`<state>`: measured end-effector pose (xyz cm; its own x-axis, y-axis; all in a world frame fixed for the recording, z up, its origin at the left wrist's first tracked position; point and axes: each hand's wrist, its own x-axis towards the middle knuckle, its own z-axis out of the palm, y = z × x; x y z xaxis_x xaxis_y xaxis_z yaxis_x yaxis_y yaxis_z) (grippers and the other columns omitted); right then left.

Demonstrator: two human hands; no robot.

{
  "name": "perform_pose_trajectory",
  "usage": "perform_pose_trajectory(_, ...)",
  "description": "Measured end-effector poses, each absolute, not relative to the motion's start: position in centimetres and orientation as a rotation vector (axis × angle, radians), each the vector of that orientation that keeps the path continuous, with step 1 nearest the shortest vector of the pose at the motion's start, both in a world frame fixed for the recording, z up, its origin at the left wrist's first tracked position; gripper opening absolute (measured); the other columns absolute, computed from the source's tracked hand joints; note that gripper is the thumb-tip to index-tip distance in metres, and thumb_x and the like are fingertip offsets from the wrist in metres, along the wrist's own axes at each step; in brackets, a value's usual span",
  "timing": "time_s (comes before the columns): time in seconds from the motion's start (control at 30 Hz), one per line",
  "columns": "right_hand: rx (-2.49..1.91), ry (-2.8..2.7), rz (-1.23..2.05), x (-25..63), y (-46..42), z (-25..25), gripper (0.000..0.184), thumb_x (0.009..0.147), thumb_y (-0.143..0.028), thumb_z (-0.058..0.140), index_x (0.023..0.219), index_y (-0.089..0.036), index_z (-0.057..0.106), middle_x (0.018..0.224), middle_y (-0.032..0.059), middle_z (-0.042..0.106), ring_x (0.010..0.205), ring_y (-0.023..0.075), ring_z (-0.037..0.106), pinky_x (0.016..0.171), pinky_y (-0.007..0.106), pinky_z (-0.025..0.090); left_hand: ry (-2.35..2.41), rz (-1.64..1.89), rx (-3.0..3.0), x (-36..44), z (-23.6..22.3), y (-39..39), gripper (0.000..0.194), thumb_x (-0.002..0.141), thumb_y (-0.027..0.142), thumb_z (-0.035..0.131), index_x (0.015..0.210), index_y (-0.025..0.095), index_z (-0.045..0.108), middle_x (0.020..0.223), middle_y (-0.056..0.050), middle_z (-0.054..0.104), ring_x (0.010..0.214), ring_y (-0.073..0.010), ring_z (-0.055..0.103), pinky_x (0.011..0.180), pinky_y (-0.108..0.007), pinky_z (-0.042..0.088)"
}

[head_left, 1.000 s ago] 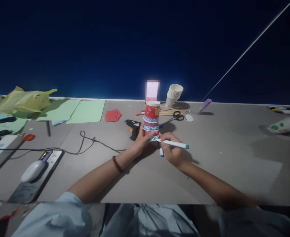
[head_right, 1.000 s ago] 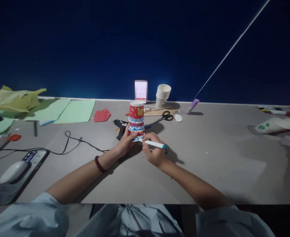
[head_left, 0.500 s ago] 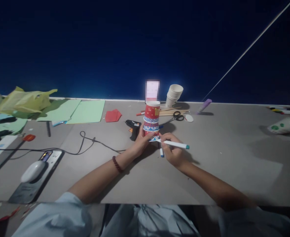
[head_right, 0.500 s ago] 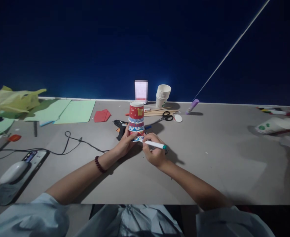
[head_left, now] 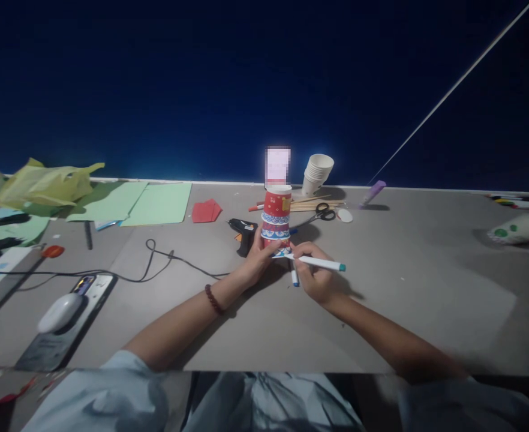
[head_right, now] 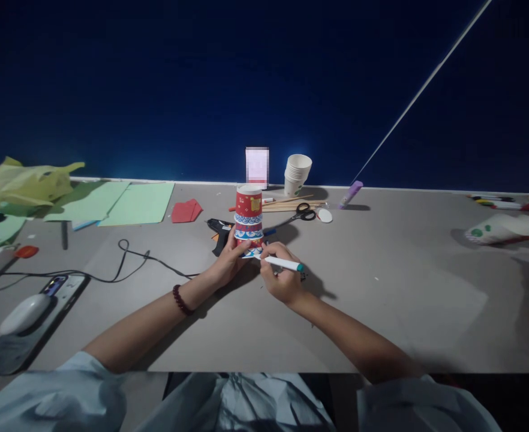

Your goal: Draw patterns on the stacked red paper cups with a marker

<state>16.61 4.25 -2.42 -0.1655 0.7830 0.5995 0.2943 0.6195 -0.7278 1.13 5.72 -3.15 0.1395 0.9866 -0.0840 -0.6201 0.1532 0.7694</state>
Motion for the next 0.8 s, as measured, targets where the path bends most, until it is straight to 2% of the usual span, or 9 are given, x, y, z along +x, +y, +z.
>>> perform_pose_trajectory(0.17, -0.889, -1.737, 0.548, 16.7, 4.3, -2.5, 0.007, 0.085, -0.018, 0.055, 0.084, -0.024, 0.059, 0.08, 0.0032, 0.066, 0.081, 0.0222, 0.069, 0.076, 0.036, 0.057, 0.685, 1.302, 0.678, 1.2, -3.2, 5.8, 0.082, 0.07, 0.034, 0.086, 0.139, 0.029, 0.043, 0.097, -0.001, 0.072, 0.084, -0.0167, 0.069, 0.086, -0.035, 0.052)
perform_pose_trajectory(0.37, -0.877, -1.658, 0.633, 16.6, 4.4, -3.5, 0.006, 0.09, -0.023, 0.053, 0.088, -0.025, 0.059, 0.083, 0.0029, 0.066, 0.085, 0.0216, 0.069, 0.082, 0.037, 0.058, 0.703, 1.293, 0.669, 1.1, -3.4, 5.8, 0.081, 0.072, 0.032, 0.085, 0.141, 0.03, 0.043, 0.107, -0.003, 0.071, 0.093, -0.0172, 0.068, 0.091, -0.034, 0.049)
perform_pose_trajectory(0.57, -0.912, -1.409, 0.726, 16.3, 4.9, -4.4, 0.006, 0.092, -0.031, 0.055, 0.091, -0.025, 0.057, 0.082, 0.0003, 0.061, 0.075, 0.0179, 0.065, 0.069, 0.031, 0.056, 0.686, 1.291, 0.67, 0.9, -3.9, 5.8, 0.072, 0.077, 0.033, 0.081, 0.14, 0.029, 0.045, 0.11, -0.004, 0.071, 0.097, -0.0194, 0.068, 0.093, -0.037, 0.05)
perform_pose_trajectory(0.8, -0.9, -1.326, 0.83, 16.4, 5.1, -4.9, 0.006, 0.092, -0.031, 0.058, 0.091, -0.025, 0.058, 0.083, -0.0008, 0.06, 0.073, 0.016, 0.064, 0.071, 0.03, 0.055, 0.666, 1.282, 0.567, 0.9, -4.1, 6.2, 0.067, 0.079, 0.029, 0.074, 0.14, 0.029, 0.047, 0.106, -0.004, 0.073, 0.095, -0.023, 0.07, 0.089, -0.038, 0.052)
